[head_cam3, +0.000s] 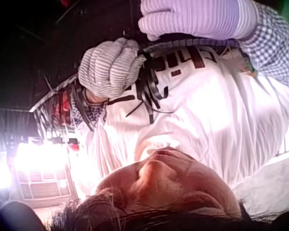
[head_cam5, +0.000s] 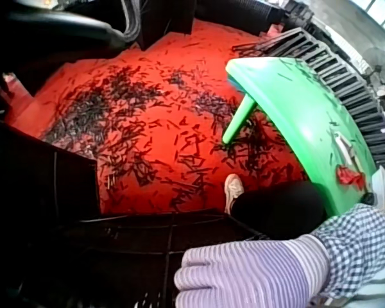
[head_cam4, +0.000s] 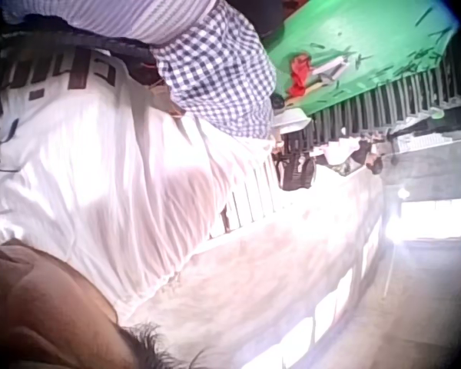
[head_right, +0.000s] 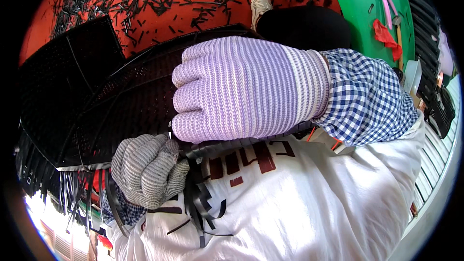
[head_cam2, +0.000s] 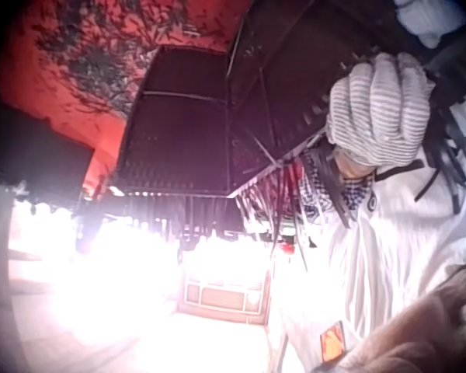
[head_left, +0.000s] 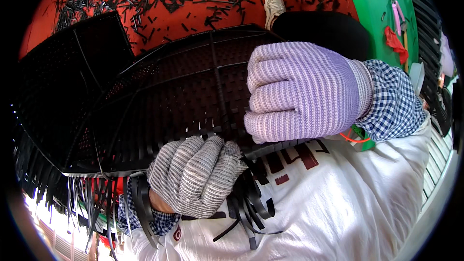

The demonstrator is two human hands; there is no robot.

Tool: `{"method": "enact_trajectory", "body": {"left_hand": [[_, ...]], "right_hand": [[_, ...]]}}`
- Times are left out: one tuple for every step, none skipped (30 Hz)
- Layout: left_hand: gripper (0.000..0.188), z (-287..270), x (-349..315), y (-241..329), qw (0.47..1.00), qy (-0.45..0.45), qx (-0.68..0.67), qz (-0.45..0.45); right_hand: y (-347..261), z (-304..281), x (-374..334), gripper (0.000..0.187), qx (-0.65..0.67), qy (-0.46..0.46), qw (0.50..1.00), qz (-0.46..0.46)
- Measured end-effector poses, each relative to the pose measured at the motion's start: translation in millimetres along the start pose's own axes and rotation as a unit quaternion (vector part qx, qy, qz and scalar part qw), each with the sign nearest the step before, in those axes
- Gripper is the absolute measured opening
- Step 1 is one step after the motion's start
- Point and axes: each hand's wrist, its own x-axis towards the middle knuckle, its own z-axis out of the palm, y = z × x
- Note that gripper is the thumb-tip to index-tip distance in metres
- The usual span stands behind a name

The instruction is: The person weaves black plastic rattan strips around the frame of a piece of furniture, securing them with a pneumatic staple gun and trimming excess with pliers.

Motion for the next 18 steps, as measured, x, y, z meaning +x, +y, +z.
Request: {"method": "enact_trajectory", "body": {"left_hand": [[0.036,-1,3,2,1.0,0.01,0.006,0.003],[0.035,0,5,2,1.0,0.02,0.007,0.016],[0.035,2,5,0,0.999,0.02,0.003,0.027],[0.033,4,6,-2,0.998,0.042,-0.008,0.038],[0.032,5,4,-2,0.998,0.061,-0.009,0.03],[0.032,5,4,-2,0.998,0.061,-0.002,0.024],[0.031,5,5,-1,0.997,0.068,-0.001,0.024],[0.031,4,7,-2,0.997,0.077,0.0,0.03],[0.028,3,10,0,0.996,0.09,0.01,0.017],[0.028,1,11,1,0.995,0.092,0.016,0.018],[0.028,8,15,-4,0.995,0.1,0.006,0.018],[0.027,15,19,-10,0.994,0.107,-0.005,0.019],[0.026,20,25,-15,0.994,0.101,-0.021,0.019],[0.026,15,22,-12,0.994,0.108,-0.008,0.019],[0.025,11,20,-9,0.992,0.127,0.01,0.012],[0.025,7,18,-8,0.989,0.146,0.029,0.005],[0.036,10,10,-9,0.983,0.176,0.043,-0.002],[0.036,15,13,-15,0.982,0.182,0.038,0.007]], "right_hand": [[-1,2,0,0.026,-0.005,0.004,1.0,0.002],[-4,5,-1,0.026,-0.013,0.005,1.0,0.01],[-6,8,0,0.025,-0.019,-0.004,1.0,0.013],[-9,9,1,0.024,-0.026,-0.013,0.999,0.016],[-8,8,4,0.02,-0.025,-0.034,0.999,0.029],[-6,8,4,0.02,-0.021,-0.033,0.999,0.021],[-3,7,2,0.018,-0.03,-0.039,0.998,0.044],[-3,4,-1,0.016,-0.043,-0.045,0.996,0.071],[-2,1,-5,0.016,-0.086,-0.025,0.991,0.1],[-4,-4,-7,0.02,-0.111,0.012,0.987,0.116],[-7,-9,-14,0.023,-0.126,0.036,0.983,0.132],[-12,-15,-17,0.026,-0.142,0.06,0.977,0.146],[-17,-23,-21,0.026,-0.151,0.06,0.975,0.155],[-28,-31,-12,0.03,-0.149,0.05,0.976,0.15],[-38,-35,-5,0.035,-0.148,0.04,0.977,0.146],[-46,-32,0,0.035,-0.154,0.04,0.978,0.133],[-53,-24,3,0.038,-0.134,0.061,0.981,0.126],[-58,-17,-1,0.041,-0.118,0.079,0.98,0.136]]}}
